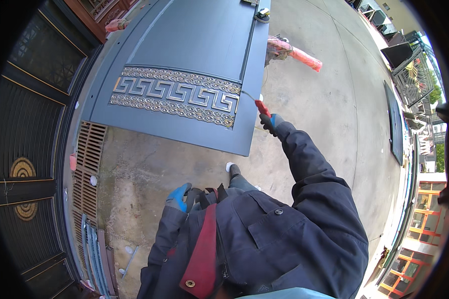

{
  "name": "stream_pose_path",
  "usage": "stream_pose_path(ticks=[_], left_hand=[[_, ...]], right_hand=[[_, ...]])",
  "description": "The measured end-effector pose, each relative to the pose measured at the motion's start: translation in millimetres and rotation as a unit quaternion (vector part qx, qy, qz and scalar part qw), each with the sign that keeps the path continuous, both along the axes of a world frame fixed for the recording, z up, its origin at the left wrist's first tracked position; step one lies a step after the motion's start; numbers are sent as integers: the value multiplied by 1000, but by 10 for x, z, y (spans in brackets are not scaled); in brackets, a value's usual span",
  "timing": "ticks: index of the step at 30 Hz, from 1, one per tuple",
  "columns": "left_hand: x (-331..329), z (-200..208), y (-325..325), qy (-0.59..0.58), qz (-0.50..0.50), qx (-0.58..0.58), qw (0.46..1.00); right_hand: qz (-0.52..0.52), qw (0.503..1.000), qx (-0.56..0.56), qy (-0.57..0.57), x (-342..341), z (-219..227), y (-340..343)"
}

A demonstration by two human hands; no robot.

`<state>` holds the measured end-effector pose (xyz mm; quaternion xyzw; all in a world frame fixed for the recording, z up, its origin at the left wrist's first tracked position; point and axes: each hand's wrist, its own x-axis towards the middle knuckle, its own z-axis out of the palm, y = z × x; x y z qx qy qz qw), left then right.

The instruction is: The person connects a spray gun to an air hose, then spray paints a large gray metal door panel with decorative patterns. The person moves around the panel to cover different areas, including the edges and central surface.

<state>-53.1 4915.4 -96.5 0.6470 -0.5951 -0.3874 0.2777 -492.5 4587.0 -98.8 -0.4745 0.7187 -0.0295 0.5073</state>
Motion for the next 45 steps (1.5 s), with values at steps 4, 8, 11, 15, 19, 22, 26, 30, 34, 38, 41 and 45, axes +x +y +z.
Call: stream_pose_path(ticks=[4,8,11,15,19,22,26,30,34,38,41,45], left_hand=[[-582,175,-593,-6,-35,-6,999],[-1425,198,-1121,-25,-93,5,995],[-2117,212,-1579,-52,-114,6,992],[-2806,459,-1910,-44,-103,29,993],[-3010,651,-2078,-8,-79,92,993],[-3078,574,-2170,-6,-27,70,997],[-3203,336,-2439,34,22,33,999],[-3228,256,-3016,41,45,-15,998],[-3170,335,-3390,49,126,-2,991],[-3072,346,-3674,66,196,13,978],[-3058,250,-3765,102,259,41,960],[-3089,-3,-3816,42,299,32,953]], right_hand=[[-140,979,-139,-47,-388,-46,-169],[71,995,-58,-43,-523,-121,-461],[224,965,-135,-28,-502,-100,-581],[311,936,-156,-56,-416,116,-886],[388,900,-196,-34,-187,473,-1455],[401,897,-189,-4,125,650,-2027],[512,830,-220,32,608,594,-2412],[548,793,-251,85,917,513,-3038],[359,904,-156,172,1061,469,-3996],[595,771,-199,108,1322,239,-3991],[583,766,-244,116,1823,372,-4305],[358,900,-220,115,2564,759,-5161]])
